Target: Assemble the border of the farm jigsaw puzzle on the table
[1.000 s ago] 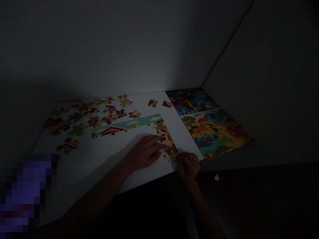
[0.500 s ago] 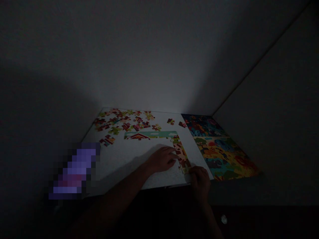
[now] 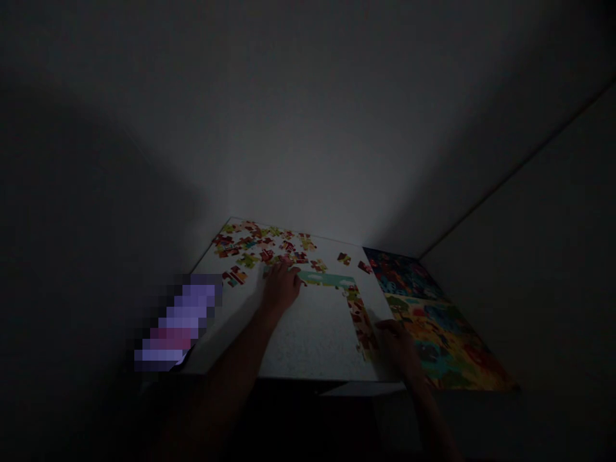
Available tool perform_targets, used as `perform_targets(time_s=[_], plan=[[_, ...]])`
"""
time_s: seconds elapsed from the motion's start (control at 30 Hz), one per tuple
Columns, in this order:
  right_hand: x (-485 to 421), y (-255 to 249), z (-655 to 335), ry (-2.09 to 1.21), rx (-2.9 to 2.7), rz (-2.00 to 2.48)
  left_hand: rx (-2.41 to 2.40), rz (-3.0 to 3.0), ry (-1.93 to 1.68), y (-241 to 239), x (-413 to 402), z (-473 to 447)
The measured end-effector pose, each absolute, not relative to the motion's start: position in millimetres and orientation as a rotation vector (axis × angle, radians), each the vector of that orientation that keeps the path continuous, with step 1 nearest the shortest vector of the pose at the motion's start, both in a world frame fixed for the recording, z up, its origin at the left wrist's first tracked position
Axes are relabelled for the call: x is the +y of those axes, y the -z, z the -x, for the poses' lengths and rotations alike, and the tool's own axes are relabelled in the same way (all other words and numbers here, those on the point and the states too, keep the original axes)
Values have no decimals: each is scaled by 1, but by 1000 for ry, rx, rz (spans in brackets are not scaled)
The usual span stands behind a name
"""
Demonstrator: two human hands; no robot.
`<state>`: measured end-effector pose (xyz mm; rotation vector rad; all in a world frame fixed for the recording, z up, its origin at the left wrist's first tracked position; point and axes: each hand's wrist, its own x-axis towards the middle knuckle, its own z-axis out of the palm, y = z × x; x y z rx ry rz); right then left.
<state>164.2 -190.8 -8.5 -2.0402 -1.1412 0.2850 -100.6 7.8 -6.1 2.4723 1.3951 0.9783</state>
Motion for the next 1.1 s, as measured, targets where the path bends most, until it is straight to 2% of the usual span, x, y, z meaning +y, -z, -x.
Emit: perform_targets(time_s=[0.27, 0.53, 0.8, 1.1], plan=[[-94, -6, -196, -227, -1211, 2067, 1625, -2450, -894, 14, 10, 103], [-18, -2, -224, -157, -1239, 2034, 1612, -2592, -733, 19, 15, 99], [-3, 17, -241, 26, -1365, 1934, 1472, -2614, -743, 16, 20, 95], [-3, 14, -216, -125, -1506, 1812, 1369, -2720, -590, 4, 22, 56]])
